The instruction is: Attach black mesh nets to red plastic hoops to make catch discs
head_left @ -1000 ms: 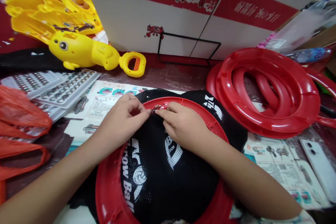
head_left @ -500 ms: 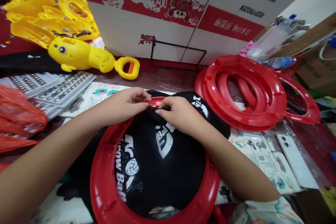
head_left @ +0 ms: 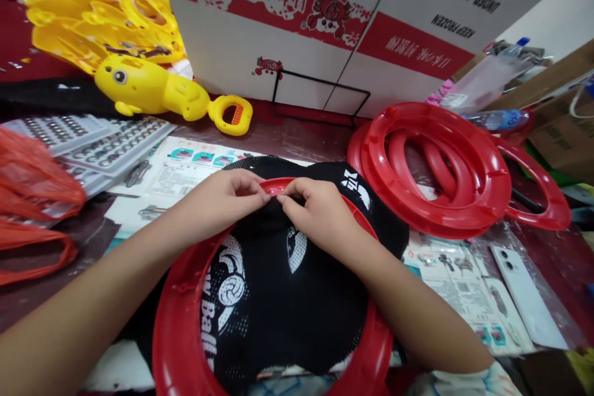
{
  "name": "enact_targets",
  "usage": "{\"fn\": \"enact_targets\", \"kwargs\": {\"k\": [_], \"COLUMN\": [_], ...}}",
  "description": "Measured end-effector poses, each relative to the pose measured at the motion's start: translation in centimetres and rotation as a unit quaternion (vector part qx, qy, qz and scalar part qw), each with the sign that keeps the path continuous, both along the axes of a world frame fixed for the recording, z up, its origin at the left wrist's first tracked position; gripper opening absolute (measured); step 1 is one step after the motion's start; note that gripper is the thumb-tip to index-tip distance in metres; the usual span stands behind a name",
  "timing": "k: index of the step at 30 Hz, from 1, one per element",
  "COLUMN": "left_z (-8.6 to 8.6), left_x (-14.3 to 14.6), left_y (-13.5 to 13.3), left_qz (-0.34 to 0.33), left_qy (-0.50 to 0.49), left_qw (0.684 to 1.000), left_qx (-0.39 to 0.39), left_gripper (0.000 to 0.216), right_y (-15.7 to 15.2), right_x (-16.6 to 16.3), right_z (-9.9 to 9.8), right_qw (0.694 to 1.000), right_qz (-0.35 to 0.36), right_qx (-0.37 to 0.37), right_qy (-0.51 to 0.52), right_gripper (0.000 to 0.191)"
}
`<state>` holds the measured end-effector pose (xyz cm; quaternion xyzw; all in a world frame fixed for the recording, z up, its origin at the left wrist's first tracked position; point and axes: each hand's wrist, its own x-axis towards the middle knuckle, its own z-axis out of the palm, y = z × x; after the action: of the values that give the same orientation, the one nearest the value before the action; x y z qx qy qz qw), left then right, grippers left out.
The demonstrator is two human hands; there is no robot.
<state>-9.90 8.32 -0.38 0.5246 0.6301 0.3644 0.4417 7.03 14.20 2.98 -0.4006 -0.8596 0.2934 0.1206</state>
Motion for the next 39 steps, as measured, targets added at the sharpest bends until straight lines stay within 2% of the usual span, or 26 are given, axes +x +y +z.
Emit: {"fn": "enact_targets", "kwargs": {"k": [5,9,17,22,25,28,32,35,39], "left_z": [-0.5,-0.8,-0.2,-0.1,-0.1,-0.1,-0.6,-1.1,-1.7], "left_x": [0.3,0.5,1.0,1.3,1.3,1.2,1.1,1.0,0.8], "left_y": [0.1,0.0,-0.4,-0.4,-0.5,-0.8,-1.3,-1.6,-1.7], "left_qz": [0.023,0.024,0.056,0.064,0.052,0.039,-0.031,-0.084,-0.095], "left_qy": [0.073,0.088,0.133,0.180,0.195,0.197,0.230,0.254,0.268], "left_qw": [0.997,0.995,0.989,0.979,0.976,0.976,0.954,0.935,0.927], "left_qx": [0.023,0.037,0.041,0.074,0.082,0.085,0.188,0.234,0.243], "left_gripper": [0.027,0.021,0.017,0.016,0.015,0.018,0.027,0.030,0.032], "right_y": [0.2,0.2,-0.1,-0.6,-0.7,-0.2,0.5,0.8,0.9], "right_x": [-0.2,-0.3,-0.5,-0.5,-0.4,0.1,0.8,1.1,0.9], "right_z": [-0.5,-0.5,-0.3,-0.6,-0.1,1.2,2.6,2.7,2.3], "right_qw": [1.000,0.999,0.997,0.980,0.973,0.984,0.992,0.992,0.990], "right_qz": [0.004,-0.001,0.008,0.034,0.040,0.019,-0.022,-0.038,-0.051], "right_qx": [0.017,0.021,0.038,0.130,0.151,0.087,0.040,0.037,0.038], "right_qy": [-0.016,-0.026,-0.065,-0.145,-0.171,-0.152,-0.114,-0.114,-0.127], "right_gripper": [0.014,0.015,0.016,0.019,0.018,0.013,0.013,0.017,0.018]}}
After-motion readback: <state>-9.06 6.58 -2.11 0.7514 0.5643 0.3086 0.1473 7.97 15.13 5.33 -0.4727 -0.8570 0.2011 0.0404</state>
